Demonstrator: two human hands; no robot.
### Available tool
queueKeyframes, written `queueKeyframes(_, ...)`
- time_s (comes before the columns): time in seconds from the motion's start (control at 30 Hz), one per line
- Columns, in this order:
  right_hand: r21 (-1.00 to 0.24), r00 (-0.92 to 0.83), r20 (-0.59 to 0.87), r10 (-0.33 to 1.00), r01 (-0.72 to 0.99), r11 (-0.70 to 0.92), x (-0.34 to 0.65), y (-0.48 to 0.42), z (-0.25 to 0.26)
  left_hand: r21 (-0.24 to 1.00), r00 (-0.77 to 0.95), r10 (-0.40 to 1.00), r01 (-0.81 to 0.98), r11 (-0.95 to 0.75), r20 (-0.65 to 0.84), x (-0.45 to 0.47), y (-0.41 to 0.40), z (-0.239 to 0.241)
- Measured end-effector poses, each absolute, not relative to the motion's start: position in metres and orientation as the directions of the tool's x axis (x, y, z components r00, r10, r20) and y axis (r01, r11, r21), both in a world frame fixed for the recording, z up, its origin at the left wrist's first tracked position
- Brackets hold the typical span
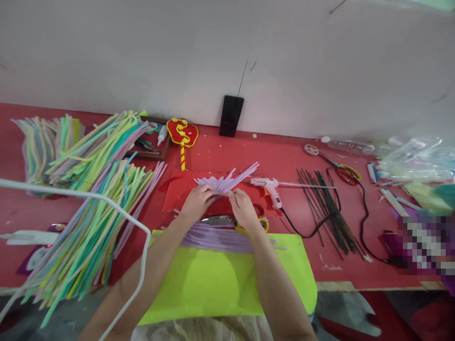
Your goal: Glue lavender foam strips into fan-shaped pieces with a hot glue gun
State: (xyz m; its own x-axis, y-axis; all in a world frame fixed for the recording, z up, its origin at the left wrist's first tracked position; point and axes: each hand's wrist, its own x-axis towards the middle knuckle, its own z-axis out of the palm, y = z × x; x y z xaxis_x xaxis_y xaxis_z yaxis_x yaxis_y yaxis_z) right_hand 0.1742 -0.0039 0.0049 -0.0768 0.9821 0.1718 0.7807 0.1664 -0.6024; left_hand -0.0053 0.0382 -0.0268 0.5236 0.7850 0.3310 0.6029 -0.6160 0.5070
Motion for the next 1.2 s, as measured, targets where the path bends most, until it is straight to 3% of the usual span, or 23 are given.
queueKeyframes(0.8, -0.649, -0.077, 0.211, 0.974, 0.734, 0.199, 0.173, -0.003, -0.001, 0.506, 0.508, 0.806, 0.631, -0.589, 0.305, -0.003, 0.039, -0.028)
queueKeyframes(1.03, -0.679, -0.047, 0.203, 0.978, 0.713, 0.175, 0.174, -0.003, 0.0, 0.495, 0.464, 0.79, 0.616, -0.612, 0.4, -0.007, 0.036, -0.021)
queueKeyframes(1.2, -0.686, -0.052, 0.185, 0.981, 0.709, 0.167, 0.174, -0.003, -0.001, 0.474, 0.469, 0.804, 0.649, -0.594, 0.365, -0.006, 0.034, -0.018)
